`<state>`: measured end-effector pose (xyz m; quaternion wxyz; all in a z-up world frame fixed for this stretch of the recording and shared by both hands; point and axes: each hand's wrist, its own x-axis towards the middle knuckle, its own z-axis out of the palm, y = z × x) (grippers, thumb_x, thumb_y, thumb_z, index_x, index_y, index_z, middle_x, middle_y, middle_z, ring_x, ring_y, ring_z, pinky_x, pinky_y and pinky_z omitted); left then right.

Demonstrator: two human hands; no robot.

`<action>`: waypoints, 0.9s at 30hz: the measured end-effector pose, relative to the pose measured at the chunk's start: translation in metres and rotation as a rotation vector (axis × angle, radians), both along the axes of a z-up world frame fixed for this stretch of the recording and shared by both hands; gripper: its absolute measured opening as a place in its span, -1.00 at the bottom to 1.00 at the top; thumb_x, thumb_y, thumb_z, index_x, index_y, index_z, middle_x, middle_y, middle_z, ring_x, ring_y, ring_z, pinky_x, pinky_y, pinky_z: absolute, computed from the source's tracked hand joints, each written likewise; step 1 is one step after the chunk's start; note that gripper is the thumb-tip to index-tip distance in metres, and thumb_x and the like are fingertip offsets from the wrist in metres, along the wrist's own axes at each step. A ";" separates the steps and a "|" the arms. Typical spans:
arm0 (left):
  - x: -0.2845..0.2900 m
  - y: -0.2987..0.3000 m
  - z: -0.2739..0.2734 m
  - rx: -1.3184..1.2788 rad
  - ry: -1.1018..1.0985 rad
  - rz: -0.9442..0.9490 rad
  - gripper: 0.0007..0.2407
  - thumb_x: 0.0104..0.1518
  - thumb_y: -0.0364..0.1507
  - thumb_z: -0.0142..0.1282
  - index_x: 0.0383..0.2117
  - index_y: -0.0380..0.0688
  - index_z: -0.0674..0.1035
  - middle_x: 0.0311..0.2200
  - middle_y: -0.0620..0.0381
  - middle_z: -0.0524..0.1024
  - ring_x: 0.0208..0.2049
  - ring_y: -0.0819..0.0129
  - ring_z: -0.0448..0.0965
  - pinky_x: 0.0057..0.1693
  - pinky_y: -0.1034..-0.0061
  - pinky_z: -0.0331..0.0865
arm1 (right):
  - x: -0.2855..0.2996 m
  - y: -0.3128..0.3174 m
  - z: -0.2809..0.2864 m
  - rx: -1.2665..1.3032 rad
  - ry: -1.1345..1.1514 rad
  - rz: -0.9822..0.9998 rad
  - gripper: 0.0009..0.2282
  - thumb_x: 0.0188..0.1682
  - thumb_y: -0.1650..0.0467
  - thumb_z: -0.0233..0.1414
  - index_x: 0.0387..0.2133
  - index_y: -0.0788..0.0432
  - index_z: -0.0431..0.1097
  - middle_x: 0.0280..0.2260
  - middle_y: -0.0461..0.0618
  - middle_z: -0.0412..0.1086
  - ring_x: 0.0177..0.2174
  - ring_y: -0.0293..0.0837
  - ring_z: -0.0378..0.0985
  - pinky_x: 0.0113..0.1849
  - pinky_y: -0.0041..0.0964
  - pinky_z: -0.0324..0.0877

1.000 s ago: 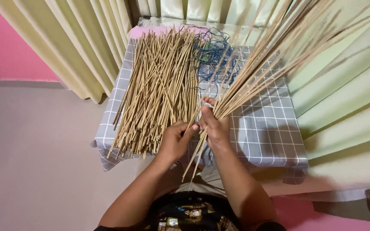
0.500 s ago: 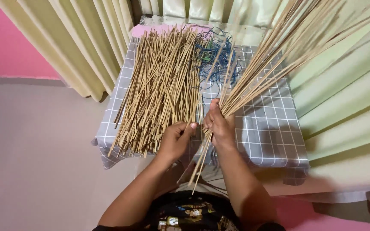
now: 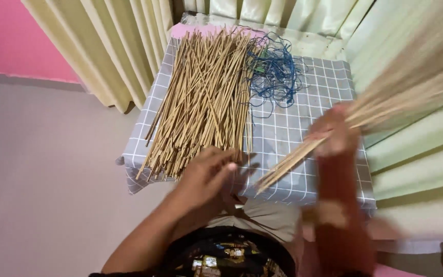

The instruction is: The person is organizing and aligning a bundle of thin wooden sticks on a table by fanning them out and regathering them.

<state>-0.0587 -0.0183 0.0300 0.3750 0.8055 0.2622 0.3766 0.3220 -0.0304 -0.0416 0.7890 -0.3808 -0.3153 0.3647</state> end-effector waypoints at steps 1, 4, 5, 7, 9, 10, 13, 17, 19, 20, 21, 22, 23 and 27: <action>-0.009 0.015 -0.005 -0.002 0.000 0.005 -0.72 0.20 -0.43 0.15 0.00 -0.29 0.62 -0.27 -0.21 0.60 -0.26 -0.13 0.63 -0.16 0.10 0.51 | -0.009 -0.008 0.044 -0.002 0.000 0.005 -0.82 0.28 0.34 -0.12 -0.38 -0.08 0.18 -0.69 -0.23 0.18 -0.70 -0.35 0.37 -0.64 -0.50 0.43; -0.034 0.057 -0.004 0.021 0.091 0.144 -0.79 0.27 -0.29 0.04 -0.09 -0.01 0.64 -0.36 0.16 0.58 -0.40 0.40 0.51 -0.31 0.58 0.44 | -0.027 -0.025 0.144 -0.030 -0.535 -0.446 -0.54 0.25 0.07 0.03 -0.61 0.04 0.29 -0.69 -0.08 0.27 -0.67 -0.23 0.35 -0.48 -0.41 0.38; -0.042 0.069 0.008 -0.097 0.078 0.271 -0.75 0.23 -0.25 0.09 -0.08 -0.02 0.65 -0.27 0.13 0.61 -0.30 0.38 0.54 -0.19 0.51 0.44 | -0.028 -0.024 0.157 -0.028 -0.344 -0.503 -0.72 0.23 0.26 0.09 -0.46 0.06 0.30 -0.68 -0.10 0.20 -0.67 -0.24 0.30 -0.51 -0.38 0.34; -0.056 0.102 0.013 -0.211 0.063 0.394 -0.72 0.19 -0.22 0.14 -0.07 -0.04 0.66 -0.19 0.10 0.64 -0.21 0.36 0.57 -0.08 0.43 0.44 | -0.012 -0.018 0.156 -0.019 -0.153 -0.563 -0.85 0.22 0.44 0.14 -0.32 0.08 0.31 -0.67 -0.12 0.14 -0.67 -0.26 0.25 -0.55 -0.35 0.30; -0.069 0.143 0.001 -0.132 0.142 0.543 -0.70 0.27 -0.21 0.06 -0.07 -0.11 0.69 -0.32 0.14 0.65 -0.34 0.40 0.52 -0.15 0.43 0.39 | 0.019 -0.009 0.126 -0.123 -0.524 -0.678 -0.89 0.21 0.46 0.09 -0.33 0.07 0.38 -0.58 -0.08 0.37 -0.64 -0.22 0.47 -0.49 -0.39 0.46; -0.069 0.155 -0.005 -0.130 0.141 0.542 -0.70 0.27 -0.21 0.06 -0.07 -0.11 0.69 -0.32 0.14 0.65 -0.34 0.40 0.52 -0.15 0.43 0.39 | 0.009 -0.008 0.112 -0.121 -0.523 -0.680 -0.89 0.21 0.46 0.09 -0.33 0.07 0.38 -0.58 -0.08 0.37 -0.64 -0.22 0.47 -0.49 -0.39 0.46; -0.066 0.190 -0.028 -0.191 0.369 0.629 -0.61 0.30 -0.16 -0.05 0.03 -0.19 0.61 -0.08 -0.08 0.61 -0.10 0.02 0.60 -0.01 0.14 0.42 | -0.014 -0.002 0.065 -0.265 -0.434 -0.624 -0.86 0.16 0.42 0.19 -0.30 -0.02 0.34 -0.47 -0.21 0.39 -0.59 -0.36 0.42 -0.49 -0.46 0.41; -0.056 0.211 -0.054 -0.102 0.591 0.612 -0.63 0.18 -0.19 0.04 -0.17 -0.25 0.70 -0.34 -0.22 0.66 -0.18 -0.30 0.64 -0.05 -0.05 0.49 | -0.013 0.016 -0.010 -0.180 -0.470 -0.536 -0.90 0.12 0.52 0.15 -0.33 0.16 0.36 -0.70 0.01 0.33 -0.69 -0.19 0.43 -0.53 -0.38 0.34; -0.050 0.222 -0.065 -0.134 0.652 0.586 -0.59 0.17 -0.15 0.01 -0.25 -0.29 0.72 -0.33 -0.33 0.65 -0.17 -0.40 0.62 -0.05 -0.12 0.47 | -0.012 0.018 -0.027 -0.189 -0.473 -0.527 -0.89 0.10 0.49 0.19 -0.32 0.16 0.37 -0.68 0.04 0.36 -0.68 -0.17 0.46 -0.52 -0.34 0.37; -0.049 0.231 -0.075 -0.133 0.664 0.592 -0.64 0.13 -0.19 0.04 -0.26 -0.26 0.72 -0.35 -0.31 0.64 -0.18 -0.38 0.63 -0.06 -0.09 0.50 | -0.016 0.018 -0.025 -0.212 -0.444 -0.530 -0.93 0.11 0.49 0.14 -0.33 0.15 0.38 -0.71 0.03 0.33 -0.71 -0.18 0.42 -0.55 -0.37 0.33; -0.049 0.240 -0.086 -0.133 0.676 0.599 -0.67 0.08 -0.23 0.08 -0.26 -0.23 0.73 -0.36 -0.30 0.64 -0.19 -0.36 0.64 -0.07 -0.05 0.52 | -0.021 0.017 -0.023 -0.235 -0.414 -0.532 -0.95 0.13 0.49 0.08 -0.33 0.14 0.40 -0.74 0.02 0.31 -0.74 -0.18 0.39 -0.58 -0.39 0.30; -0.048 0.249 -0.095 -0.137 0.681 0.596 -0.67 0.08 -0.23 0.08 -0.26 -0.23 0.73 -0.36 -0.30 0.64 -0.19 -0.36 0.64 -0.07 -0.05 0.52 | -0.022 0.015 -0.020 -0.242 -0.413 -0.531 -0.95 0.13 0.49 0.08 -0.33 0.14 0.40 -0.74 0.02 0.31 -0.74 -0.18 0.39 -0.58 -0.39 0.30; -0.048 0.258 -0.104 -0.149 0.695 0.592 -0.68 0.11 -0.21 0.06 -0.24 -0.16 0.73 -0.35 -0.25 0.65 -0.18 -0.33 0.65 -0.06 -0.02 0.52 | -0.023 0.014 -0.018 -0.200 -0.400 -0.547 -0.95 0.13 0.50 0.10 -0.31 0.15 0.39 -0.71 0.02 0.32 -0.70 -0.19 0.44 -0.54 -0.40 0.36; -0.046 0.236 -0.077 -0.245 0.653 0.581 -0.63 0.19 -0.20 0.00 -0.12 -0.23 0.69 -0.21 -0.30 0.64 -0.06 -0.31 0.61 0.05 0.05 0.49 | -0.028 0.017 -0.038 -0.249 -0.382 -0.549 -0.91 0.10 0.54 0.13 -0.30 0.11 0.38 -0.67 -0.05 0.36 -0.70 -0.22 0.44 -0.56 -0.41 0.37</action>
